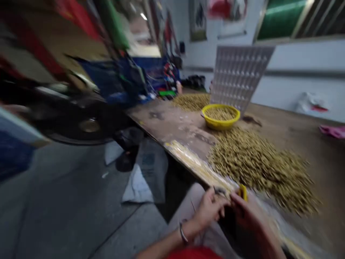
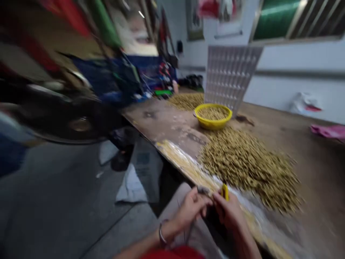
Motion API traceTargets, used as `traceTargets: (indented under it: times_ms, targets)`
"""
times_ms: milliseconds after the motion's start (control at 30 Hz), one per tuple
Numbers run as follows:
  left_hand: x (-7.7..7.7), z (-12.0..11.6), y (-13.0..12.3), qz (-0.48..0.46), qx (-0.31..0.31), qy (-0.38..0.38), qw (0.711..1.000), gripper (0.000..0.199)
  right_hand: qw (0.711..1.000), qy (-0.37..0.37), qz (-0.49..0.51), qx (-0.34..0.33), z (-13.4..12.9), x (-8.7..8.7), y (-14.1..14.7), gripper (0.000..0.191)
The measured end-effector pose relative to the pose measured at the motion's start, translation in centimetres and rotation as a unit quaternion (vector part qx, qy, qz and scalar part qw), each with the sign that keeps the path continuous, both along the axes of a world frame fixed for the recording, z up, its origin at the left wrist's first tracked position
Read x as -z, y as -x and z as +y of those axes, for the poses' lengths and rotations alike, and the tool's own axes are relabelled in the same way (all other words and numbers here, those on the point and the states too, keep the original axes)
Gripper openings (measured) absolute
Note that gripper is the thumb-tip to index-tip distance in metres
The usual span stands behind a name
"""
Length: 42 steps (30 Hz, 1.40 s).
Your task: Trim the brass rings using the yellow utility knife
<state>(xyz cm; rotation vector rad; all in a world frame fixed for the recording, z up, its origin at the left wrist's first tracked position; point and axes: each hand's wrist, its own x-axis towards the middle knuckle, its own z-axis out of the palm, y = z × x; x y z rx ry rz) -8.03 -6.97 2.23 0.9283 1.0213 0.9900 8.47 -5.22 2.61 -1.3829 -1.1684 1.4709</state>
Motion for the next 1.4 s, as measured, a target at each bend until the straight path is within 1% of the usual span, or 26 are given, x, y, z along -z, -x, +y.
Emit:
traceTargets:
  times_ms: [33,67,100,167,267,433,533,633,700,767,833,867,933,1000,1067,1100,1133,1200,1300,1400]
  targets:
    - [-0.1,-0.2,-0.1,0.004,0.007,-0.006,1.0,0.043,0.999,0.039,0.016,-0.002,-0.5,0.0,0.1,0.053]
    - [-0.2,-0.4,-0.2,0.002,0.011,-0.012,1.0,0.039,0.995,0.067,0.068,-0.013,-0.8,0.1,0.2,0.051]
    - [-0.3,-0.5,-0.1,-0.001,0.013,-0.023,1.0,0.034,0.989,0.083,0.121,-0.017,-1.1,0.2,0.2,0.05]
    - [-0.4,-0.7,0.0,0.005,0.022,-0.032,0.999,0.027,0.977,0.109,0.181,-0.023,-1.5,0.4,0.3,0.049]
    - [-0.3,-1.1,0.3,0.032,0.029,-0.039,0.998,0.022,0.969,0.116,0.214,-0.028,-2.0,0.4,0.4,0.049]
    - [0.1,-1.3,0.4,0.067,0.018,-0.038,0.997,0.022,0.97,0.102,0.216,-0.032,-2.4,-0.1,0.6,0.049]
    - [0.5,-1.0,0.6,0.05,0.038,-0.012,0.998,0.025,0.978,0.075,0.191,-0.025,-2.7,-0.3,0.6,0.048]
    - [0.6,-0.9,0.7,-0.005,0.071,0.041,0.997,0.033,0.992,0.037,0.12,-0.004,-3.3,-0.3,0.3,0.045]
    - [0.4,-1.0,0.8,-0.036,0.087,0.063,0.994,0.037,0.999,-0.019,0.041,0.022,-3.7,-0.2,0.0,0.042]
    - [0.2,-1.1,0.7,-0.053,0.1,0.073,0.991,0.039,0.994,-0.092,-0.041,0.032,-4.0,-0.1,-0.3,0.039]
    - [0.0,-1.3,0.7,-0.067,0.114,0.085,0.988,0.041,0.985,-0.144,-0.097,0.012,-4.0,-0.1,-0.5,0.034]
    - [0.0,-1.3,0.7,-0.076,0.118,0.093,0.986,0.041,0.982,-0.154,-0.108,-0.007,-4.0,-0.1,-0.6,0.032]
    - [0.0,-1.3,0.8,-0.094,0.121,0.115,0.981,0.042,0.982,-0.158,-0.101,-0.04,-4.0,0.0,-0.6,0.031]
    - [0.0,-1.3,0.9,-0.107,0.125,0.134,0.977,0.043,0.979,-0.169,-0.098,-0.051,-4.0,0.0,-0.5,0.028]
    - [0.2,-1.3,1.0,-0.105,0.125,0.136,0.977,0.041,0.967,-0.208,-0.142,-0.049,-4.3,0.0,-0.4,0.022]
    - [0.2,-1.3,1.1,-0.097,0.119,0.128,0.98,0.04,0.954,-0.233,-0.184,-0.049,-4.6,0.0,-0.4,0.019]
    - [0.3,-1.3,1.1,-0.086,0.108,0.115,0.984,0.038,0.937,-0.257,-0.232,-0.051,-4.9,0.1,-0.5,0.017]
    - [0.3,-1.4,1.1,-0.057,0.088,0.09,0.99,0.037,0.898,-0.284,-0.329,-0.067,-5.5,0.2,-0.6,0.022]
    - [0.1,-1.6,1.0,-0.024,0.077,0.072,0.994,0.036,0.847,-0.27,-0.449,-0.09,-6.2,0.4,-0.7,0.033]
    - [-0.1,-1.7,1.1,-0.008,0.079,0.064,0.995,0.035,0.813,-0.222,-0.526,-0.118,-6.3,0.2,-0.3,0.033]
